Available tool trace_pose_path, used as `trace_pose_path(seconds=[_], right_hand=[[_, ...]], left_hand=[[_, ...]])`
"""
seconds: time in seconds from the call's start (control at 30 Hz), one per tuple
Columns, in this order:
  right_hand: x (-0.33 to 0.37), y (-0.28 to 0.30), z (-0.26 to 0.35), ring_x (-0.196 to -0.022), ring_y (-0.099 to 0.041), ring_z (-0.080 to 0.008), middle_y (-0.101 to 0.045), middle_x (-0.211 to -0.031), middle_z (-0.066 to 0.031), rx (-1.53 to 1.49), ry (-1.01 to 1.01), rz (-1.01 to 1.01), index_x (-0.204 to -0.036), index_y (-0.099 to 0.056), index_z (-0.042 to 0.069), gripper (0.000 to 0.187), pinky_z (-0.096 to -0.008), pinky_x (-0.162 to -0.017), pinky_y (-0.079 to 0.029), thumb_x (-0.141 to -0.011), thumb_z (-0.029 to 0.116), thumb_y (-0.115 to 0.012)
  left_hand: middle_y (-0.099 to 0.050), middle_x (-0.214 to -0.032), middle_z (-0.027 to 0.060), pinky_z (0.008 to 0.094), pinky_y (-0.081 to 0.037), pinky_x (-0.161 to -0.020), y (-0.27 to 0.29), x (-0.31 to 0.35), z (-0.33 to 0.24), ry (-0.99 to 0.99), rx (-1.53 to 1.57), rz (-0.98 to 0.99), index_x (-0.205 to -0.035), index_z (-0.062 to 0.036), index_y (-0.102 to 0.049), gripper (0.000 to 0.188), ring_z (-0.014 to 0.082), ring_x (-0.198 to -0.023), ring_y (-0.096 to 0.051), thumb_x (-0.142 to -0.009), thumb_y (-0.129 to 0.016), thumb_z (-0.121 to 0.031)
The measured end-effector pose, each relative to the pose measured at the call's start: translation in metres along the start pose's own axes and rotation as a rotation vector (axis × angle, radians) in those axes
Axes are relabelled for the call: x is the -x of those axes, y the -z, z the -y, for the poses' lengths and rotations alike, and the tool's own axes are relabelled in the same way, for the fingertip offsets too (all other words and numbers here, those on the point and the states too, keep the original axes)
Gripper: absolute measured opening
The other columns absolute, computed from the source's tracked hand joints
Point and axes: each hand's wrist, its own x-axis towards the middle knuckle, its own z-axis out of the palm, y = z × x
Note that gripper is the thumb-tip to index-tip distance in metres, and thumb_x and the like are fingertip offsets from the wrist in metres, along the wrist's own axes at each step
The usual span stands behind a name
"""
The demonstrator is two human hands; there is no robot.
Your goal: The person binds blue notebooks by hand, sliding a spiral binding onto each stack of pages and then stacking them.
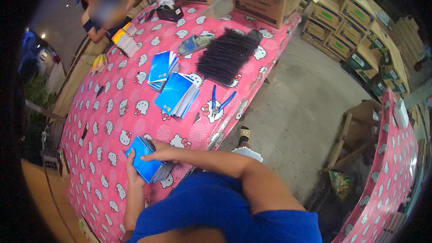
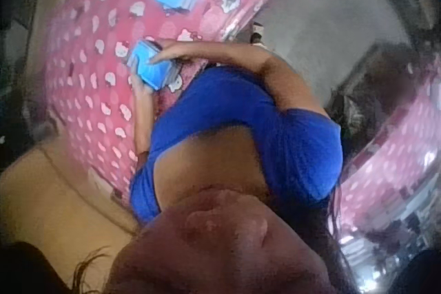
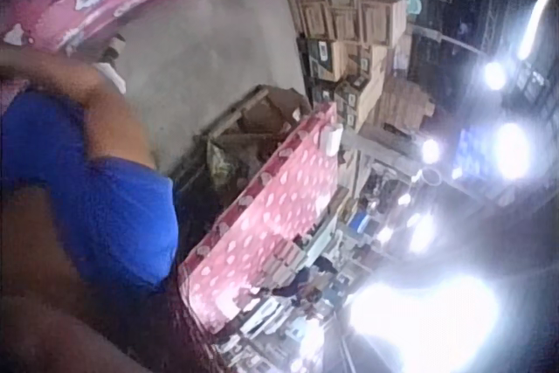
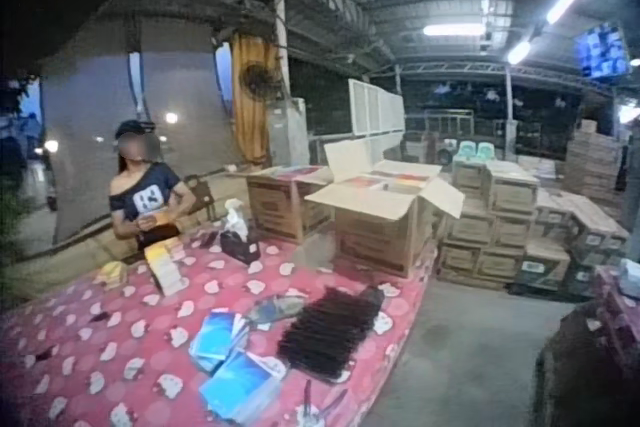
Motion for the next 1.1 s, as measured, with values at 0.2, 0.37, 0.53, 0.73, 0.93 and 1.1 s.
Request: trace_pose_path(seconds=[0.2,0.37,0.53,0.73,0.93,1.1], right_hand=[[-0.023,-0.013,-0.036,-0.122,-0.049,-0.0307,-0.046,-0.135,-0.0233,0.095,-0.065,-0.022,-0.144,-0.027,0.000,0.092,-0.0379,-0.101,-0.040,-0.076,0.039,-0.075],[-0.025,-0.018,-0.034,-0.127,-0.044,-0.0358,-0.044,-0.136,-0.0259,0.426,-0.099,-0.038,-0.144,-0.027,0.001,0.091,-0.0419,-0.104,-0.038,-0.077,0.042,-0.073],[0.010,0.059,0.035,-0.126,-0.044,-0.0379,-0.047,-0.134,-0.0246,0.709,0.445,-0.035,-0.132,-0.047,0.001,0.067,-0.0436,-0.103,-0.038,-0.080,0.037,-0.071],[-0.022,0.225,0.080,-0.100,-0.057,-0.0389,-0.061,-0.106,-0.0242,1.139,0.391,-0.758,-0.111,-0.060,-0.002,0.056,-0.0462,-0.091,-0.043,-0.073,0.036,-0.076],[-0.032,0.289,0.094,-0.092,-0.063,-0.0365,-0.064,-0.094,-0.0248,0.806,0.245,-0.415,-0.097,-0.062,-0.002,0.034,-0.0444,-0.083,-0.048,-0.076,0.022,-0.074],[-0.037,0.263,0.084,-0.086,-0.064,-0.0289,-0.064,-0.092,-0.0176,0.602,0.516,-0.068,-0.104,-0.051,0.004,0.030,-0.0369,-0.075,-0.050,-0.082,0.013,-0.069]], left_hand=[[-0.056,-0.124,0.0192,0.0487,-0.048,-0.094,0.007,0.007,-0.006,0.048,-0.182,-0.194,-0.130,-0.0031,-0.045,0.063,0.0328,-0.108,-0.059,-0.086,-0.063,-0.045],[-0.055,-0.124,0.0205,0.0494,-0.046,-0.094,0.047,0.004,-0.004,-0.009,-0.392,-0.393,-0.134,-0.0024,-0.041,0.069,0.0315,-0.111,-0.057,-0.084,-0.068,-0.042],[-0.040,-0.140,0.0240,0.0462,-0.038,-0.102,0.022,0.017,-0.004,-0.344,-0.788,-0.659,-0.140,-0.0025,-0.034,0.079,0.0356,-0.128,-0.042,-0.081,-0.073,-0.038],[-0.025,-0.148,0.0272,0.0456,-0.018,-0.112,-0.103,0.018,-0.004,-0.891,-1.072,-0.881,-0.142,-0.0038,-0.036,0.078,0.0357,-0.140,-0.020,-0.079,-0.075,-0.029],[-0.026,-0.150,0.0183,0.0429,-0.020,-0.113,-0.198,-0.055,0.023,-0.869,-0.372,-0.591,-0.145,-0.0074,-0.029,0.074,0.0288,-0.140,-0.023,-0.082,-0.068,-0.011],[-0.021,-0.151,0.0194,0.0428,-0.025,-0.111,-0.214,-0.114,0.065,-1.089,-0.566,-0.705,-0.148,-0.0063,-0.020,0.076,0.0317,-0.139,-0.025,-0.081,-0.056,0.004]])
